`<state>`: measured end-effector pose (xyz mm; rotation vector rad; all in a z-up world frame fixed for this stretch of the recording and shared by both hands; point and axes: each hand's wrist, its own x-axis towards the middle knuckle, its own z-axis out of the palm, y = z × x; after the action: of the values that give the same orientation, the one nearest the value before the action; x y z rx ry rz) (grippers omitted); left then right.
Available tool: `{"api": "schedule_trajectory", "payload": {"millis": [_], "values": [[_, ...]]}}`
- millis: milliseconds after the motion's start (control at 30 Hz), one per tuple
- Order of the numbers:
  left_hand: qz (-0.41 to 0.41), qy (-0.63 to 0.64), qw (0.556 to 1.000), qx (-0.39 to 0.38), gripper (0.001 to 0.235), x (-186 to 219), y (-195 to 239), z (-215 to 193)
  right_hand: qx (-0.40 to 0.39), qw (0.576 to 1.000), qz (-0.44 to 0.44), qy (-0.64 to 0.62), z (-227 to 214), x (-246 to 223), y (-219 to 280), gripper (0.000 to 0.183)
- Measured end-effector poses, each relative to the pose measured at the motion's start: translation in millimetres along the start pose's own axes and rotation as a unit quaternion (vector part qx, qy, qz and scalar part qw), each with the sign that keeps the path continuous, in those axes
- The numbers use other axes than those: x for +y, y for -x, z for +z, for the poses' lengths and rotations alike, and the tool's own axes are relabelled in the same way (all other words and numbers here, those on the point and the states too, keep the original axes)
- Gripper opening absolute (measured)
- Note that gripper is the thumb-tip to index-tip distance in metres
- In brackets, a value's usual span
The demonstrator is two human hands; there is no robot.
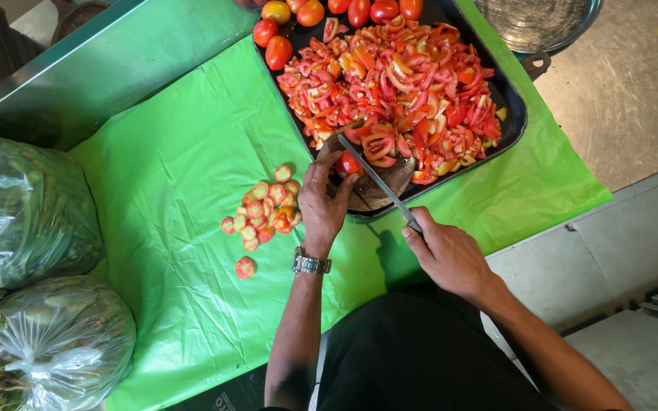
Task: The person slices tomatoes into small pieces using a knife and places them into a black tray on a kitchen counter.
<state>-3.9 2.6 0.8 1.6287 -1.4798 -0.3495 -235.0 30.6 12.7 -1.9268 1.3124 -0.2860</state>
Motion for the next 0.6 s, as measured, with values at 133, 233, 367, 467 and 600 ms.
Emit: {"api": "schedule_trajectory", "payload": {"millis": [133, 233, 367, 467, 600], "values": [[0.005, -0.002, 1.0, -0.003, 0.047, -0.1, -0.2, -1.3, 0.0, 1.0, -0.013, 0.007, 3.3, -3.1, -15.3, 0.027], [0.015, -0.01, 1.0, -0.001, 0.046, -1.0, 1.2, -0.1, 0.005, 1.0, -0.019, 0.021, 10.4, -11.9, -39.3, 0.027], [0.006, 0.008, 1.0, 0.008, 0.045, -1.2, 1.7, 3.3, 0.018, 0.998, -0.027, 0.044, 21.9, -22.3, -72.1, 0.028], [0.017, 0.003, 1.0, 0.008, 0.044, -2.0, 1.4, 3.2, 0.033, 0.997, -0.044, 0.049, 32.0, -12.6, -57.5, 0.028], [-0.038, 0.009, 0.999, -0.009, 0.046, -2.6, -0.1, 5.2, -0.032, 0.997, 0.031, 0.059, 37.5, 9.5, -5.4, 0.032]]}}
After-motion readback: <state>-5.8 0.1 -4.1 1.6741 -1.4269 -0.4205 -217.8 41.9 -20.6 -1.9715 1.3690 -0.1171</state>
